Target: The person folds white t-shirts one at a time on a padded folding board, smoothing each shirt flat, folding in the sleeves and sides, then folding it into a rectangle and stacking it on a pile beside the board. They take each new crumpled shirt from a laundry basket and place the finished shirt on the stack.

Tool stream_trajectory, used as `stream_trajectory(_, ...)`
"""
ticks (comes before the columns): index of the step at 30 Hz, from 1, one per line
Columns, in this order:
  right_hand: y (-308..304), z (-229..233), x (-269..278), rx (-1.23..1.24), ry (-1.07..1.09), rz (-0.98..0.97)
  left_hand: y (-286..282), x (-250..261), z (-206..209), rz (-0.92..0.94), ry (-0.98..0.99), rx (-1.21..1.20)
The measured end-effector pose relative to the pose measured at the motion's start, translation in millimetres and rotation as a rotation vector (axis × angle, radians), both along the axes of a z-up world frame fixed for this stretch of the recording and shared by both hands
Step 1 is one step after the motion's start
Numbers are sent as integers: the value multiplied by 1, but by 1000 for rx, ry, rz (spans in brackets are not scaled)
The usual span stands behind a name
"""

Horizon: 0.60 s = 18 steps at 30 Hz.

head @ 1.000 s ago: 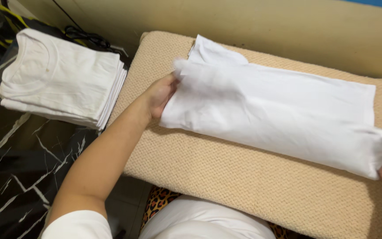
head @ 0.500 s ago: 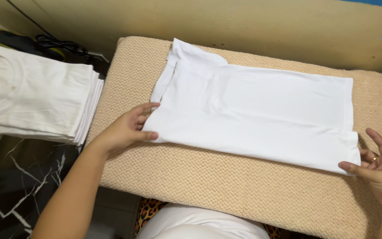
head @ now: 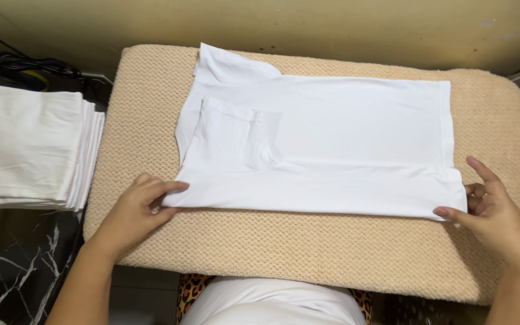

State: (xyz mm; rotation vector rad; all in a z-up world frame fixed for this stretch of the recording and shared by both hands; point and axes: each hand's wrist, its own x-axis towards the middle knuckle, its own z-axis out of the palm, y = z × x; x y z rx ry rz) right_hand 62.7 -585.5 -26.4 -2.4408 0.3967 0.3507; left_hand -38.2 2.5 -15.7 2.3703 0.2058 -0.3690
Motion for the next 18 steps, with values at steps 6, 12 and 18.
stream_trajectory(6,29,22,-3,-149,37,17,6,-15,-20,-255,-383,282)
stream_trajectory(12,67,52,-17,-541,22,78,-5,-28,-23,-261,-402,472)
stream_trajectory(18,174,19,-37,-223,-400,468,-71,-32,-38,-123,-573,178)
